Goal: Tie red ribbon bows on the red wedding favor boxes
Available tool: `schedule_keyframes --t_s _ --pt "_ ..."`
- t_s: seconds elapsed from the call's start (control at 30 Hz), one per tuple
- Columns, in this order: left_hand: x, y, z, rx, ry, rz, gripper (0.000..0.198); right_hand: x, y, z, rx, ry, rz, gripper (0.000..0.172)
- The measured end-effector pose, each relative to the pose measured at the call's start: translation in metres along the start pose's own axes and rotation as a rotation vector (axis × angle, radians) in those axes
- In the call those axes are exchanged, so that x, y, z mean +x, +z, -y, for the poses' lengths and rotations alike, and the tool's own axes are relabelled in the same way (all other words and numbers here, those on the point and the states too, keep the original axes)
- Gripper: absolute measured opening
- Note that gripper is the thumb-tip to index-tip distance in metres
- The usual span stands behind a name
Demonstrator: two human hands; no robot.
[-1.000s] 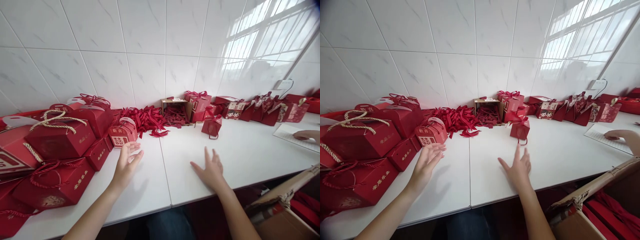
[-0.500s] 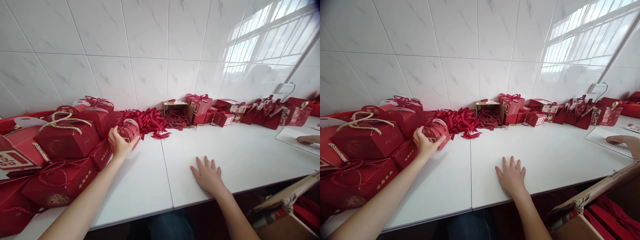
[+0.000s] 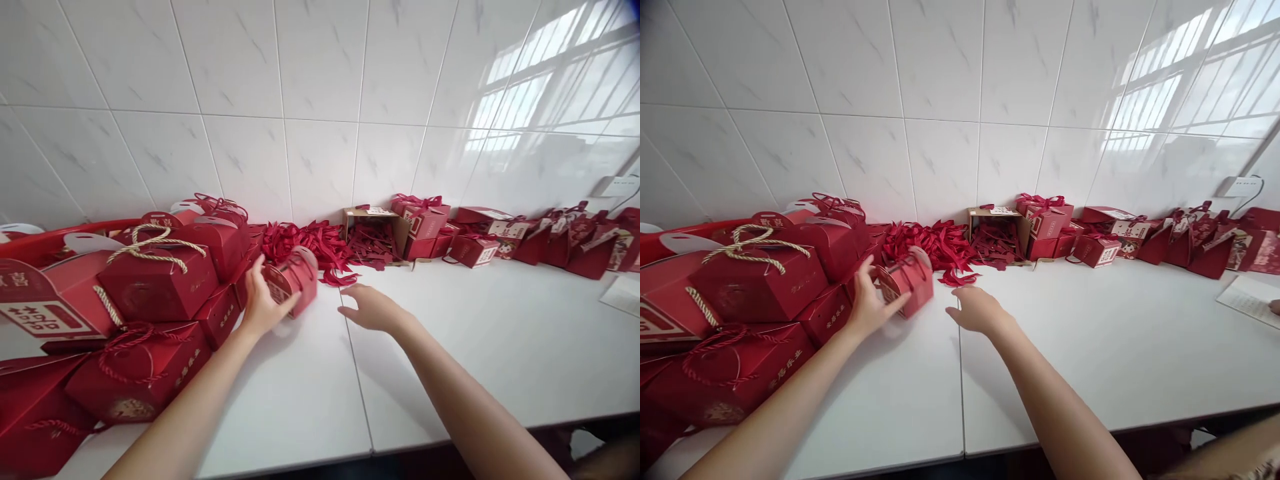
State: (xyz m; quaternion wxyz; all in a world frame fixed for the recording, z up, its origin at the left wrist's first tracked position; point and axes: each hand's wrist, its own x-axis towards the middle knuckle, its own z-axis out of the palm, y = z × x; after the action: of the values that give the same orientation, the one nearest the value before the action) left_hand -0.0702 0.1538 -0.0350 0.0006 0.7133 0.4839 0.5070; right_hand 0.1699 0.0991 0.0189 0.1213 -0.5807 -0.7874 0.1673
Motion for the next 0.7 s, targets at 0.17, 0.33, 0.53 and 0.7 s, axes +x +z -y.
schedule_keyframes --t_s 0.17,0.33,0.53,0.7 --pt "-0.015 -0.012 -0.026 -0.282 0.141 0.454 0.101 0.035 -0.037 0.002 0.056 -0.055 -0.003 0.026" --pt "-0.018 -0.018 -0.035 -0.406 0.097 0.519 0.094 0.047 -0.065 -0.004 0.071 -0.132 0.166 0.027" --pt "-0.018 -0.026 -0.044 -0.523 0.042 0.653 0.071 0.045 -0.062 -0.001 0.101 -0.213 0.355 0.052" --pt "-0.018 -0.025 -0.046 -0.618 -0.060 0.666 0.063 0.038 -0.053 0.003 0.116 -0.152 0.327 0.098"
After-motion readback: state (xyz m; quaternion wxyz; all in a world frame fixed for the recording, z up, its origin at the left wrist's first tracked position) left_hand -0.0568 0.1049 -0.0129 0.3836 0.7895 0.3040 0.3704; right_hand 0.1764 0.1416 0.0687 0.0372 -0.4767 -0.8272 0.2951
